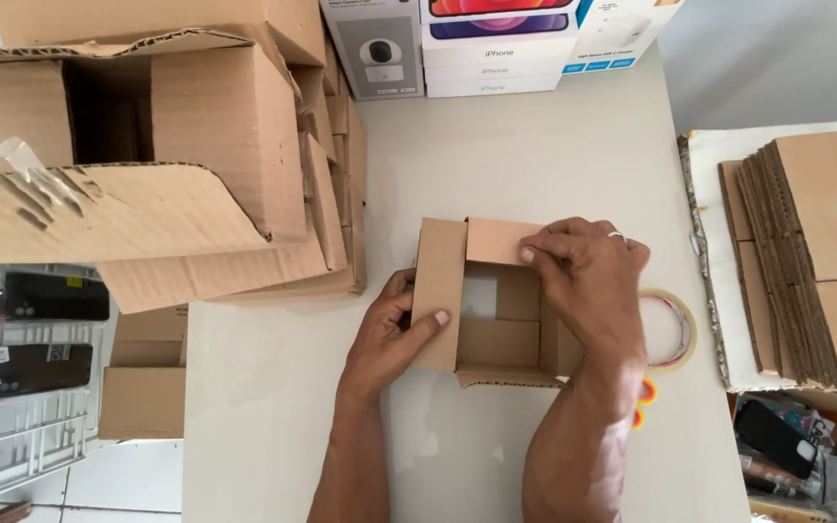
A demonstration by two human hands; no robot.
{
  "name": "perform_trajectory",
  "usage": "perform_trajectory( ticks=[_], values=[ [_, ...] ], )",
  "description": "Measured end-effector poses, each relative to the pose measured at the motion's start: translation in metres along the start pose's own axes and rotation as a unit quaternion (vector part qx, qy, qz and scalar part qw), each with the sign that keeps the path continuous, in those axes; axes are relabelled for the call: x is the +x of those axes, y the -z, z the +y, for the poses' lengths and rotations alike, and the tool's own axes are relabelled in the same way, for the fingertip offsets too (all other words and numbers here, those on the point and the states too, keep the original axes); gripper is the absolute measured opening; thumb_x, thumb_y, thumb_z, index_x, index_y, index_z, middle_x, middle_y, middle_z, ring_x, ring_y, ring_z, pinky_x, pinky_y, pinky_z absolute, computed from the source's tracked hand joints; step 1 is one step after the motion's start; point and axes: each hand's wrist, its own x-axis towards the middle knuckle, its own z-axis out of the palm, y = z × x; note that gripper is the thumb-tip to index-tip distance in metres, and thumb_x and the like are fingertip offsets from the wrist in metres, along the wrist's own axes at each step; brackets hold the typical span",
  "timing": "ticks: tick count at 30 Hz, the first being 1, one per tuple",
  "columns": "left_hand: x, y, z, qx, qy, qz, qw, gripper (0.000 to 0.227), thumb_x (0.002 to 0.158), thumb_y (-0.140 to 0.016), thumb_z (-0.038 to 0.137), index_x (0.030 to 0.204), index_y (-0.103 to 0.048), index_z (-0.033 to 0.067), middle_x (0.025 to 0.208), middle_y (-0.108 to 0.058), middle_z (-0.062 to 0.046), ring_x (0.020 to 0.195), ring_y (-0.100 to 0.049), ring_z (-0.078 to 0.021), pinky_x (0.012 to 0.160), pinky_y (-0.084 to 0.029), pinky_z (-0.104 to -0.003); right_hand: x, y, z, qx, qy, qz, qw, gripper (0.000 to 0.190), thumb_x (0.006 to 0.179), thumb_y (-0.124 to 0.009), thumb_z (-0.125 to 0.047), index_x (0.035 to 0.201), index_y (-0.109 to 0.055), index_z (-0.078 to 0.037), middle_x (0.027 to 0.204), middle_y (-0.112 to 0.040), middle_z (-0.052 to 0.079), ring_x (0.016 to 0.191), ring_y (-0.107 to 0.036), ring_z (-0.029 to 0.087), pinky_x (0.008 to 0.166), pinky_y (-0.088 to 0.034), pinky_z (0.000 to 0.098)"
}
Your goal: Assembling small cardboard boxes by folding them and applying tape.
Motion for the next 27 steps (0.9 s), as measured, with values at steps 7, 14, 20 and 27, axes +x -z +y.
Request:
perform_trajectory(
  ticks=[7, 14, 20, 27],
  values=[
    [-0.001, 0.001, -0.006, -0.002, -0.010, 0.007, 1.000, 0.022, 0.088, -0.076, 0.018, 0.079, -0.070, -0.0008, 0.121, -0.057, -0.021, 0.121, -0.052, -0.0319, 0.103, -0.043, -0.050, 0.000, -0.001, 0.000, 0.090, -0.024, 0.069, 0.993, 0.023, 0.079, -0.086, -0.008, 0.101, -0.081, -0.012, 0.105, -0.072, 0.013, 0.105, -0.065, 0.040, 0.095, -0.048, 0.0527],
    [-0.003, 0.000, 0.001, -0.003, -0.009, 0.024, 1.000, 0.023, 0.086, -0.078, 0.020, 0.077, -0.071, 0.0001, 0.122, -0.058, -0.019, 0.119, -0.053, -0.0297, 0.103, -0.043, -0.049, -0.010, 0.011, 0.006, 0.105, -0.124, 0.080, 0.983, 0.070, 0.079, -0.087, -0.016, 0.139, -0.057, 0.007, 0.123, -0.060, 0.034, 0.116, -0.057, 0.058, 0.100, -0.045, 0.0633],
    [0.002, 0.003, 0.025, 0.013, 0.012, 0.078, 0.997, 0.028, 0.088, -0.074, 0.024, 0.081, -0.070, -0.0024, 0.115, -0.057, -0.018, 0.112, -0.055, -0.0300, 0.100, -0.046, -0.047, -0.019, 0.022, 0.016, 0.332, -0.082, -0.056, 0.938, 0.085, 0.085, -0.069, -0.004, 0.160, -0.028, 0.001, 0.118, -0.061, 0.030, 0.099, -0.061, 0.036, 0.082, -0.052, 0.0519],
    [0.007, 0.002, 0.000, 0.018, 0.020, 0.098, 0.995, 0.028, 0.088, -0.073, 0.027, 0.086, -0.071, -0.0013, 0.127, -0.058, -0.018, 0.121, -0.054, -0.0303, 0.106, -0.043, -0.048, -0.031, 0.019, 0.021, 0.353, -0.148, -0.133, 0.914, 0.134, 0.041, -0.086, 0.021, 0.160, -0.033, -0.011, 0.147, -0.054, 0.023, 0.124, -0.057, 0.041, 0.093, -0.051, 0.0580]
  ],
)
